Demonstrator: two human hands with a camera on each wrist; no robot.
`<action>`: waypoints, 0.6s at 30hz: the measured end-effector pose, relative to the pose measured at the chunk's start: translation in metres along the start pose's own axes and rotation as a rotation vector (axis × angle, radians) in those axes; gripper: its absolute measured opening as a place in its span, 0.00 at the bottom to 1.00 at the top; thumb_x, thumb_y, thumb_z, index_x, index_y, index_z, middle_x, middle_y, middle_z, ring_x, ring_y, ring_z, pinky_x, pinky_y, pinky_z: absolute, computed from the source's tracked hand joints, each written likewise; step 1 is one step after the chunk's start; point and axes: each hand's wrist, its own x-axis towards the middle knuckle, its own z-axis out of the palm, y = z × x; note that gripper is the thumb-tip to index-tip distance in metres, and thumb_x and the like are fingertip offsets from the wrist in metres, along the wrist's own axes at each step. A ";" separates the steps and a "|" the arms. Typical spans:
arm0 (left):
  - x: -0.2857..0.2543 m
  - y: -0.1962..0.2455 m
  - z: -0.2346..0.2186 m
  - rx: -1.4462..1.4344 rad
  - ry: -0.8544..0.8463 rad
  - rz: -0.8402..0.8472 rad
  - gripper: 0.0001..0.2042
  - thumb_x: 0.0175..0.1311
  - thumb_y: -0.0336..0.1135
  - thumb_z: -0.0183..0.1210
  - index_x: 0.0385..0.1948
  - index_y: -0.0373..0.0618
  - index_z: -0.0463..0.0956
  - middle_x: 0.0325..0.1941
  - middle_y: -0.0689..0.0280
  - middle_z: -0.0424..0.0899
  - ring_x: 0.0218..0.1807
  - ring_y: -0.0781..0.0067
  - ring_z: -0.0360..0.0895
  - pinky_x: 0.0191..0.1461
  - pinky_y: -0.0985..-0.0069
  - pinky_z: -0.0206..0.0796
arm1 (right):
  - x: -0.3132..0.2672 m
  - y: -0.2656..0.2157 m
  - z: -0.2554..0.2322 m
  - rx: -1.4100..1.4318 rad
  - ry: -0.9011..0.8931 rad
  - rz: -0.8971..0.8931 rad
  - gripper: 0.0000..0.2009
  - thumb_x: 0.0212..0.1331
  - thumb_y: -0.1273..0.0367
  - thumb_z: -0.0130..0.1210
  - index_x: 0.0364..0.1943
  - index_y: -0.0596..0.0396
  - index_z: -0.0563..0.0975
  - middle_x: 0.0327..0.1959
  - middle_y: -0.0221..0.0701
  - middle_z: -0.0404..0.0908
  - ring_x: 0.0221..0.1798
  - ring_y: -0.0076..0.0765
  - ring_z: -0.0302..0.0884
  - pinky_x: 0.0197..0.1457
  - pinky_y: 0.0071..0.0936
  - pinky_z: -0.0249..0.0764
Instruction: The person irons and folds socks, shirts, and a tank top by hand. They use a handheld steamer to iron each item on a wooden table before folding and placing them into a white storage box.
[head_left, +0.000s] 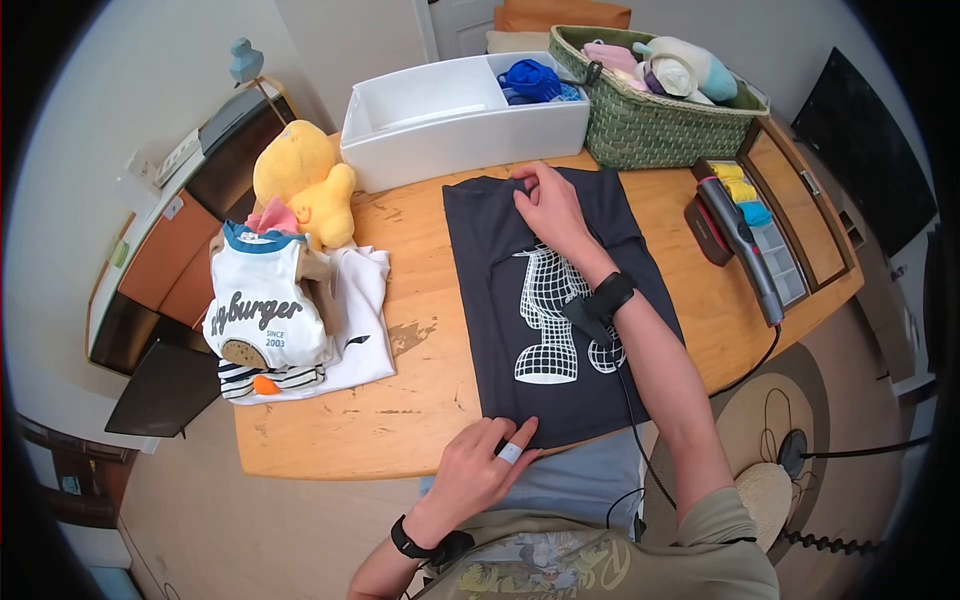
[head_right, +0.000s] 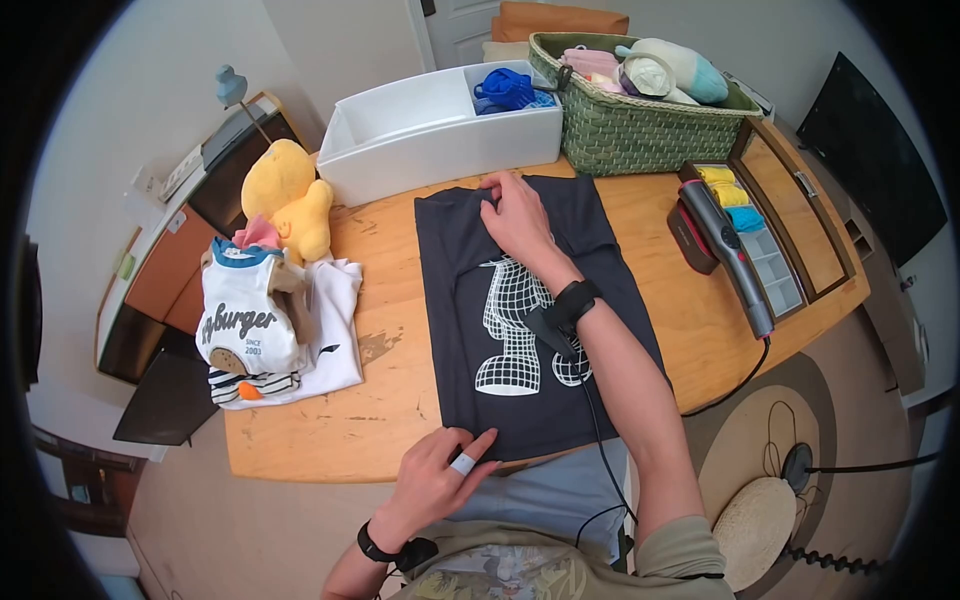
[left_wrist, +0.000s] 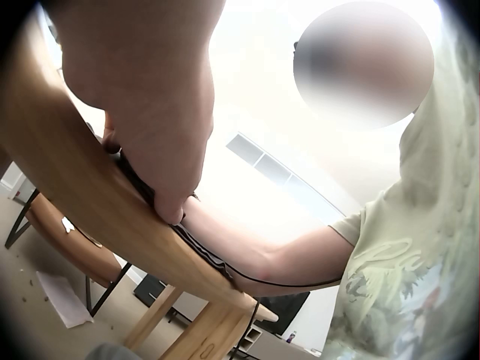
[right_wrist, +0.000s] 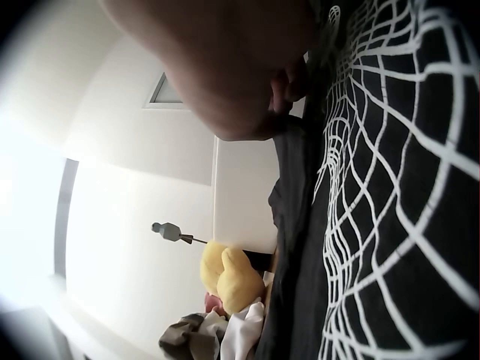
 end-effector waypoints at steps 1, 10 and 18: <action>0.000 0.000 0.000 -0.001 0.002 0.002 0.21 0.59 0.35 0.73 0.55 0.42 0.84 0.35 0.65 0.77 0.34 0.64 0.78 0.36 0.67 0.72 | 0.000 -0.006 -0.003 0.015 -0.006 0.001 0.14 0.60 0.70 0.62 0.50 0.54 0.80 0.43 0.37 0.83 0.48 0.48 0.83 0.53 0.42 0.79; 0.001 0.001 -0.002 -0.007 -0.004 0.003 0.20 0.60 0.33 0.72 0.55 0.42 0.84 0.35 0.65 0.77 0.35 0.64 0.78 0.36 0.67 0.72 | -0.001 0.013 0.004 -0.107 -0.066 -0.003 0.14 0.57 0.74 0.59 0.48 0.57 0.82 0.48 0.44 0.82 0.54 0.52 0.82 0.60 0.44 0.78; 0.001 0.001 -0.001 -0.010 0.006 0.001 0.19 0.60 0.32 0.71 0.54 0.42 0.85 0.35 0.65 0.77 0.34 0.64 0.78 0.36 0.67 0.72 | -0.005 0.012 0.002 -0.105 -0.062 -0.003 0.15 0.57 0.75 0.59 0.49 0.62 0.83 0.51 0.48 0.81 0.56 0.56 0.81 0.62 0.45 0.77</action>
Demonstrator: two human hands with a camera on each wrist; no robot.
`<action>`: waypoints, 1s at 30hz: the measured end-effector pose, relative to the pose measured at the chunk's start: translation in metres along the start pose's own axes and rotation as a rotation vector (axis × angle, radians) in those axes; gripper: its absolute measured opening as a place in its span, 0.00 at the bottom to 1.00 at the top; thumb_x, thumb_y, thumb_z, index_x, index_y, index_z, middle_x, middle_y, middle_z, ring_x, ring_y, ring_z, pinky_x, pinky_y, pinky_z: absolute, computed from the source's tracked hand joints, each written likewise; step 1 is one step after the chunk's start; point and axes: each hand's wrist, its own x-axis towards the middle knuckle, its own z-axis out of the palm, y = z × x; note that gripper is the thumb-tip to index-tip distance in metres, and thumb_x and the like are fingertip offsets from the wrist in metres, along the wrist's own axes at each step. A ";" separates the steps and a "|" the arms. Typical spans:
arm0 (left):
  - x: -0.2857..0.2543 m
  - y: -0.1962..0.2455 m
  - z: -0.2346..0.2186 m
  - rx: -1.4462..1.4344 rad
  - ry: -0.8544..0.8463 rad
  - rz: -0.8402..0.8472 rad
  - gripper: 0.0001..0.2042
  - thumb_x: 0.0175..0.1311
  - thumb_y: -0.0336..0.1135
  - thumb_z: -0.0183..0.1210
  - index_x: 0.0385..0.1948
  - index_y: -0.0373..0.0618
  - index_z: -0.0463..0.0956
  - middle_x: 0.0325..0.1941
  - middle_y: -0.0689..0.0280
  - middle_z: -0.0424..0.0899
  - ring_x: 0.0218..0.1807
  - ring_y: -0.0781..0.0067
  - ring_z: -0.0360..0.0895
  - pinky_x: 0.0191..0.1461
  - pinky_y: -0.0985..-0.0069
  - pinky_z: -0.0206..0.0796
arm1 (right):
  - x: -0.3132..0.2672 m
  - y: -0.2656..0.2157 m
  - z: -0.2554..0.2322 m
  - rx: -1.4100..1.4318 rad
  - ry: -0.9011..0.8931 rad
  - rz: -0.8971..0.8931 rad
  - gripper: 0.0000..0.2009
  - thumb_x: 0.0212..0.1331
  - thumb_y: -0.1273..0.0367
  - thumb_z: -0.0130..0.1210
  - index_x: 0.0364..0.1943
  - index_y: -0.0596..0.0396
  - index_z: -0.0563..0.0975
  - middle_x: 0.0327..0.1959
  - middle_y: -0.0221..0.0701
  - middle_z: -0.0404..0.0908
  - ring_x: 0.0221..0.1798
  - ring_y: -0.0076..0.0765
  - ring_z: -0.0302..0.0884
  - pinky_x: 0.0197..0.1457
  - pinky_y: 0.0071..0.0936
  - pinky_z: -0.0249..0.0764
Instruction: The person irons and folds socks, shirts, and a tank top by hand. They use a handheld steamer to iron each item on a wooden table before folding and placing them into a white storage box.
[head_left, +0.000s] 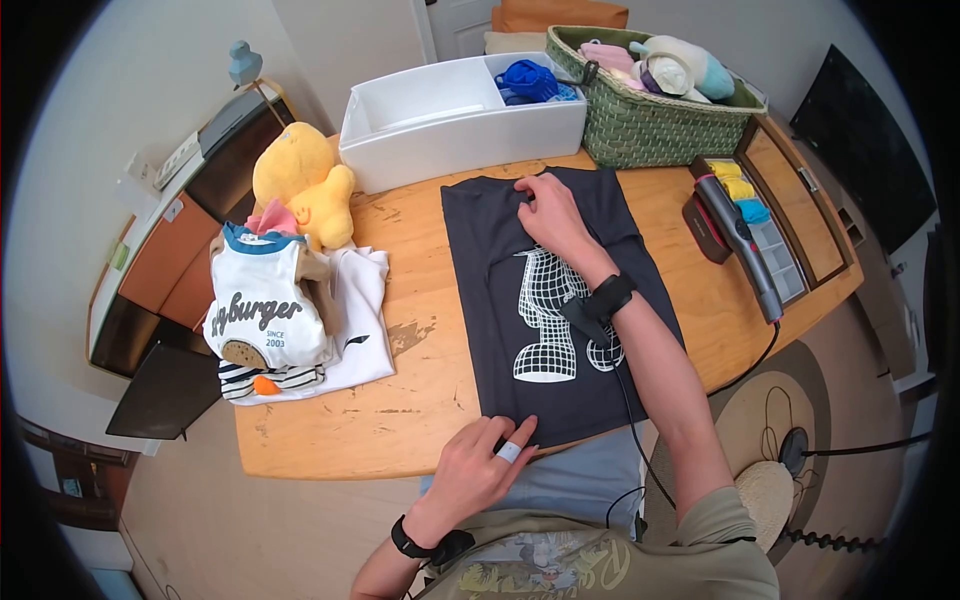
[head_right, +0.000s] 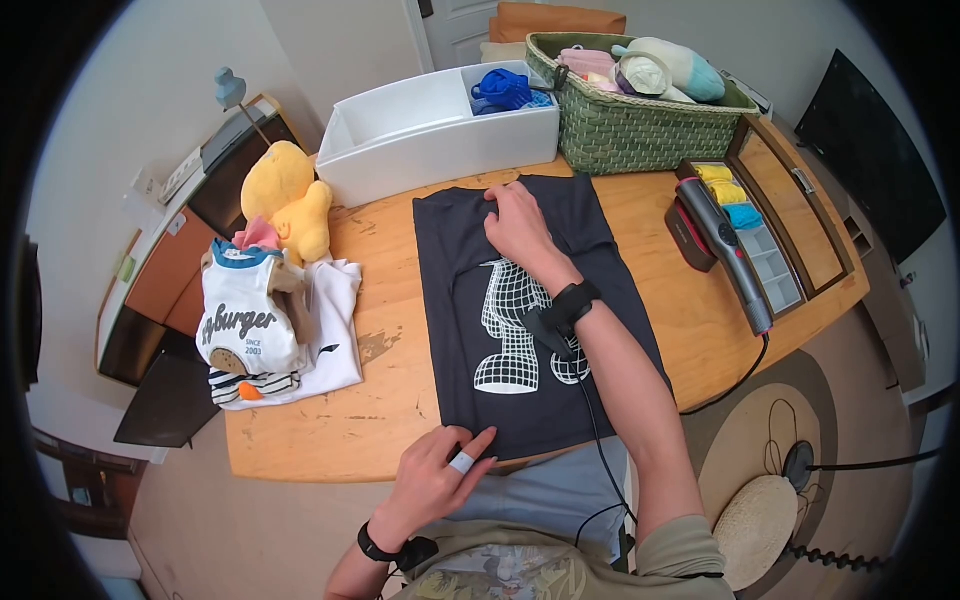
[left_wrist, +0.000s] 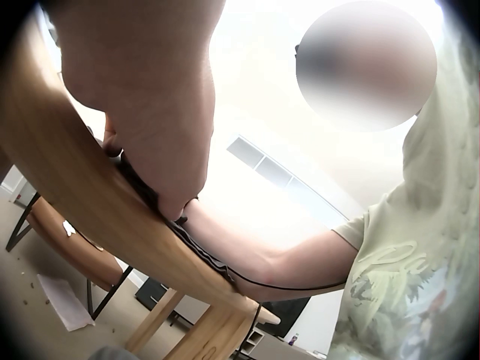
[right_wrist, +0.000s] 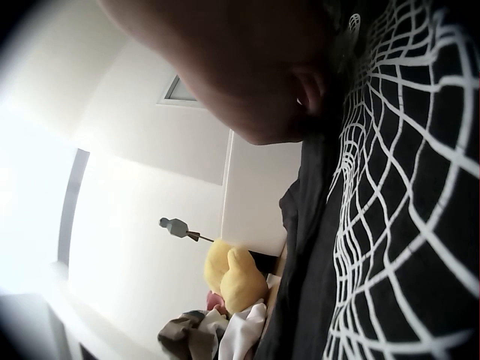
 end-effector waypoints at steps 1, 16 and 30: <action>0.000 0.000 0.000 -0.001 0.001 -0.001 0.19 0.60 0.32 0.71 0.54 0.42 0.85 0.35 0.65 0.77 0.34 0.64 0.78 0.36 0.67 0.72 | 0.000 0.001 0.001 -0.024 0.011 -0.011 0.15 0.58 0.75 0.59 0.50 0.63 0.83 0.51 0.48 0.81 0.57 0.56 0.81 0.62 0.46 0.77; -0.001 0.001 -0.003 -0.006 -0.016 -0.003 0.19 0.62 0.33 0.70 0.56 0.40 0.83 0.37 0.64 0.77 0.36 0.64 0.77 0.38 0.67 0.73 | -0.003 -0.022 -0.023 -0.107 0.065 -0.028 0.14 0.66 0.67 0.59 0.51 0.60 0.83 0.57 0.48 0.79 0.56 0.60 0.82 0.60 0.50 0.79; 0.080 -0.014 -0.053 -0.216 -0.122 0.041 0.14 0.66 0.30 0.68 0.52 0.43 0.84 0.36 0.62 0.81 0.30 0.62 0.81 0.33 0.69 0.73 | -0.036 0.028 -0.106 -0.465 -0.296 0.008 0.17 0.65 0.61 0.63 0.50 0.58 0.76 0.54 0.45 0.78 0.55 0.59 0.81 0.56 0.51 0.78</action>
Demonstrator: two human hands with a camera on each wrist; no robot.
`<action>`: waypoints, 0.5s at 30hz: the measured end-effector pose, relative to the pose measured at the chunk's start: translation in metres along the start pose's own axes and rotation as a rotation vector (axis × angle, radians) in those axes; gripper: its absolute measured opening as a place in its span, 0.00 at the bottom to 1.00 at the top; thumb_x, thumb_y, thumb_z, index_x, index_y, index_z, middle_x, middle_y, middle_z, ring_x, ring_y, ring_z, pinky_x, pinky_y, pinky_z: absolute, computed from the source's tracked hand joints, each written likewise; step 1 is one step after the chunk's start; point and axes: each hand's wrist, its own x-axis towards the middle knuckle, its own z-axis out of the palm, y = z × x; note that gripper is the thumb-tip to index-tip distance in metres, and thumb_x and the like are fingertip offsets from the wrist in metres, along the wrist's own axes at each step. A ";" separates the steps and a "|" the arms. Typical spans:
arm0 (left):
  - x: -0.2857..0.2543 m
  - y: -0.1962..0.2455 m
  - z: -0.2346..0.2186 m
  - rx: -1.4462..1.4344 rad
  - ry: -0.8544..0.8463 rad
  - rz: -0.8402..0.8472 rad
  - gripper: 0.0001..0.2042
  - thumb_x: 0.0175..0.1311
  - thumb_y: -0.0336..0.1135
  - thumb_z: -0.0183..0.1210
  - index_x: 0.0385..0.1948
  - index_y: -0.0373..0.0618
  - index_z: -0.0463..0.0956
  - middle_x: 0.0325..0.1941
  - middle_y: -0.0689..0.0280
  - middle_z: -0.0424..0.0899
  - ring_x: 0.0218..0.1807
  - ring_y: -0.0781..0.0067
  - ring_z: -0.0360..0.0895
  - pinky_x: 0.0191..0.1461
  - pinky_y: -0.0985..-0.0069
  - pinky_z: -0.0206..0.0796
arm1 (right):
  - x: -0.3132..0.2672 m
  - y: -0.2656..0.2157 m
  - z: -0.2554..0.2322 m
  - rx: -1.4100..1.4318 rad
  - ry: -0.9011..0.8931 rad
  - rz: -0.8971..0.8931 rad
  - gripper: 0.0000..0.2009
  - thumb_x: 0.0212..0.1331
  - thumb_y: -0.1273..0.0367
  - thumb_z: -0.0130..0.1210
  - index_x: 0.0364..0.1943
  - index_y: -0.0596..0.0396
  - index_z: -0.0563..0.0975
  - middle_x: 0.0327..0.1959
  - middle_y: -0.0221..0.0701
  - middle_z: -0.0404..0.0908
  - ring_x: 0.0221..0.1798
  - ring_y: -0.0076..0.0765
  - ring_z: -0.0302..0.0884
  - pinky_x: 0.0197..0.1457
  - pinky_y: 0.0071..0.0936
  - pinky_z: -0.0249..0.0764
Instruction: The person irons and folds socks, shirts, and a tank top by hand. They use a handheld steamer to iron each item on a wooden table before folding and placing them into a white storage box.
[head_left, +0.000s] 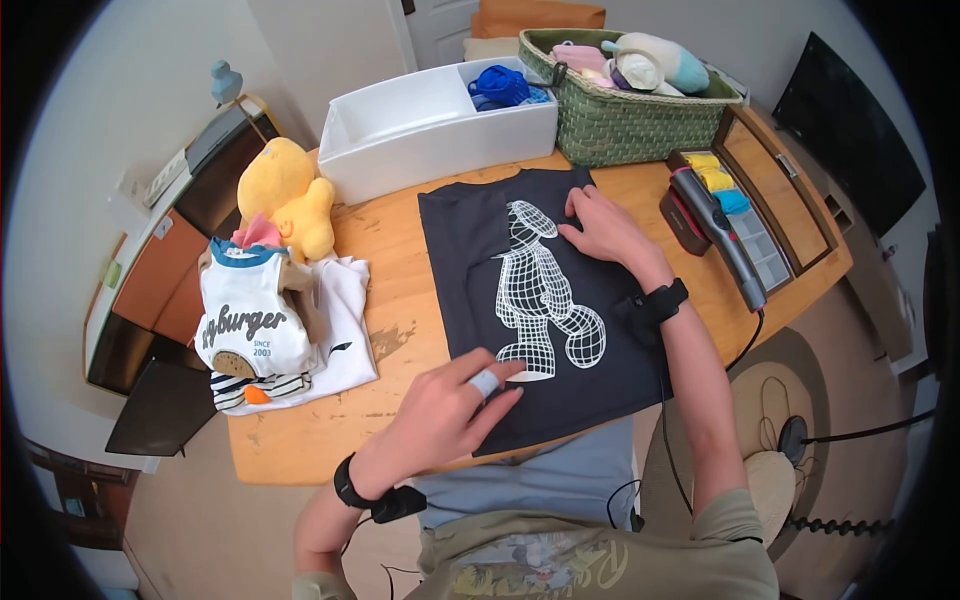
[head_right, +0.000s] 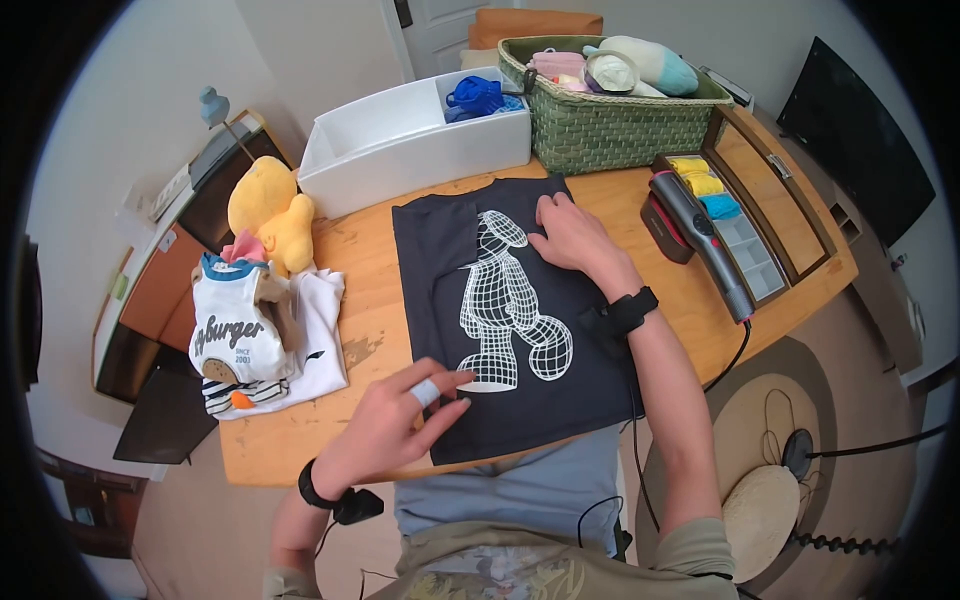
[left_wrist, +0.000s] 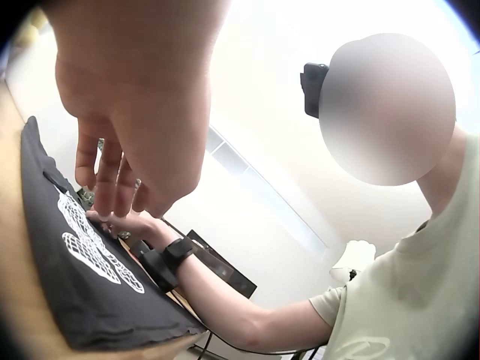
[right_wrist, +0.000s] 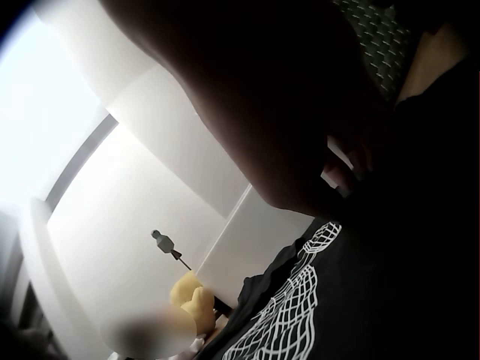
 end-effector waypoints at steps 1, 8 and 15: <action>0.009 -0.002 0.000 -0.011 -0.005 0.002 0.13 0.69 0.30 0.66 0.53 0.43 0.84 0.37 0.63 0.82 0.30 0.67 0.80 0.33 0.71 0.72 | 0.003 0.009 0.006 0.015 0.033 -0.037 0.16 0.65 0.62 0.63 0.48 0.58 0.76 0.50 0.43 0.79 0.52 0.55 0.81 0.54 0.48 0.78; 0.095 -0.059 0.021 -0.431 0.022 -0.259 0.17 0.77 0.34 0.60 0.62 0.38 0.77 0.47 0.65 0.86 0.44 0.76 0.82 0.44 0.76 0.77 | 0.013 0.034 0.010 0.677 0.106 0.049 0.10 0.67 0.66 0.64 0.43 0.58 0.79 0.31 0.25 0.81 0.31 0.21 0.78 0.33 0.24 0.74; 0.202 -0.109 0.044 -0.797 -0.041 -0.578 0.31 0.82 0.52 0.51 0.67 0.25 0.66 0.55 0.54 0.83 0.51 0.67 0.86 0.50 0.71 0.82 | 0.010 0.024 0.016 1.033 -0.016 0.009 0.11 0.71 0.65 0.63 0.45 0.58 0.77 0.34 0.29 0.83 0.27 0.19 0.80 0.25 0.18 0.73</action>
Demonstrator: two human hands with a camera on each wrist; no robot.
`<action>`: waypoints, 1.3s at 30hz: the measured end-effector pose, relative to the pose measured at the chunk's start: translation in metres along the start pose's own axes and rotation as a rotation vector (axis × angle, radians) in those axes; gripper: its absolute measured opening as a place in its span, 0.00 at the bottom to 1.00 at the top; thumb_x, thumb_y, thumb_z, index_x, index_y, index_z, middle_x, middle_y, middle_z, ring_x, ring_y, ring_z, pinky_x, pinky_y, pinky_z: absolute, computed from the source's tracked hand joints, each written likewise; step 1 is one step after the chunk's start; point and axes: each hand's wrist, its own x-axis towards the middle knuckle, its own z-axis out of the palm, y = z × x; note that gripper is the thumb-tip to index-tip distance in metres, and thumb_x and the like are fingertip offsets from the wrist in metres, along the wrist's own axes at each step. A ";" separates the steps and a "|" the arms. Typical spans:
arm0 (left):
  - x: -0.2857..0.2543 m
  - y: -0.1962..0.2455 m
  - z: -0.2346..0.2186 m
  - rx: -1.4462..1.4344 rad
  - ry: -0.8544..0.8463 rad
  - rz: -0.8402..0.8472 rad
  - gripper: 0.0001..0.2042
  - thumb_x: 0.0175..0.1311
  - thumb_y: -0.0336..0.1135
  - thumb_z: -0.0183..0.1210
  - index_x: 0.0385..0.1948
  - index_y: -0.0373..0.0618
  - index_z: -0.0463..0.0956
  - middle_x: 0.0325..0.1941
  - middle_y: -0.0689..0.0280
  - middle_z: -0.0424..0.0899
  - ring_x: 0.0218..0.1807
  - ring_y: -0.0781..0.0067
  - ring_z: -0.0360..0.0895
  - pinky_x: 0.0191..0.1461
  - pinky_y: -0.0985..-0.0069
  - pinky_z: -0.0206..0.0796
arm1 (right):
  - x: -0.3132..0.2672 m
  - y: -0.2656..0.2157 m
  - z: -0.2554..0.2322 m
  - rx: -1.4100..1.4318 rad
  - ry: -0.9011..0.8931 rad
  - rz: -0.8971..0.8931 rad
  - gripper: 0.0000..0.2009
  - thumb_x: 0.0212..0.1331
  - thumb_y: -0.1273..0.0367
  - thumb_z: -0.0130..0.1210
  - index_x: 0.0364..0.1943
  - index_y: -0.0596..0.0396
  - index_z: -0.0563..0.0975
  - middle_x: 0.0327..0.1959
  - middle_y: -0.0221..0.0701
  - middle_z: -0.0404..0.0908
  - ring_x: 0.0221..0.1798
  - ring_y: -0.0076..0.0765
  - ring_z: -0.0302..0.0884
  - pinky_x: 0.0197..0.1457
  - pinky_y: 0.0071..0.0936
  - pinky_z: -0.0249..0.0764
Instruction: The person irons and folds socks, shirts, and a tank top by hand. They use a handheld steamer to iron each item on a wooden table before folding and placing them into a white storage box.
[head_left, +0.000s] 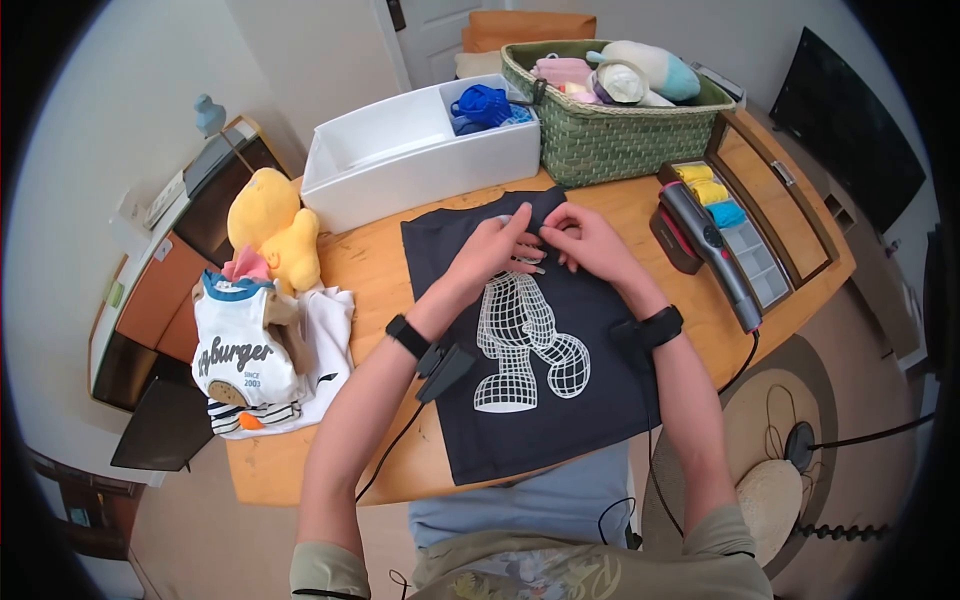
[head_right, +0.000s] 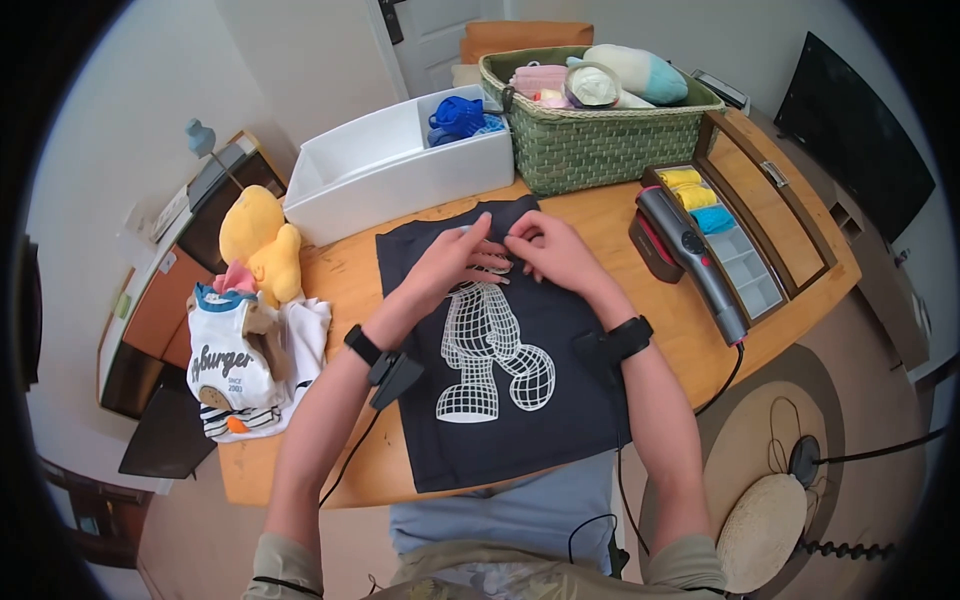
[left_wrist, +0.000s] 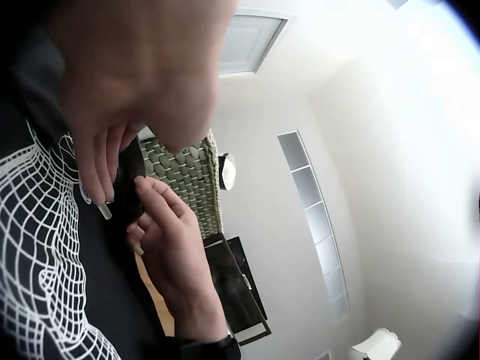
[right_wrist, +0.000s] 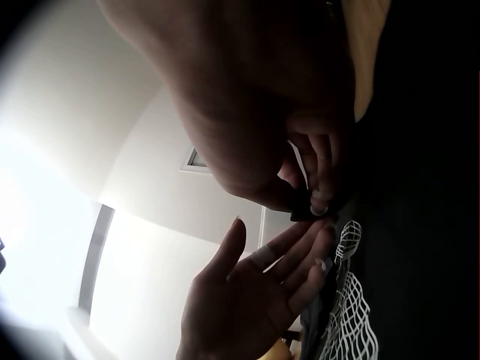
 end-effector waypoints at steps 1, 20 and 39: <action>0.010 0.001 0.003 0.013 0.013 -0.007 0.31 0.81 0.50 0.53 0.67 0.24 0.66 0.53 0.55 0.84 0.49 0.67 0.86 0.47 0.72 0.83 | 0.000 0.001 0.005 0.005 -0.010 0.014 0.11 0.71 0.66 0.63 0.46 0.59 0.78 0.35 0.29 0.84 0.28 0.20 0.81 0.26 0.19 0.75; 0.056 -0.046 -0.015 0.380 0.464 0.249 0.19 0.71 0.33 0.62 0.56 0.27 0.76 0.32 0.57 0.85 0.24 0.65 0.85 0.26 0.69 0.76 | -0.158 -0.064 0.002 -1.130 0.099 0.121 0.21 0.66 0.52 0.65 0.44 0.56 0.77 0.40 0.41 0.82 0.43 0.54 0.84 0.46 0.48 0.78; 0.065 -0.045 -0.025 0.434 0.427 0.267 0.18 0.71 0.33 0.62 0.57 0.30 0.75 0.32 0.58 0.85 0.21 0.65 0.84 0.26 0.68 0.75 | -0.256 -0.069 0.068 -1.143 0.268 -0.201 0.14 0.50 0.77 0.64 0.44 0.58 0.80 0.35 0.34 0.76 0.37 0.42 0.80 0.36 0.36 0.76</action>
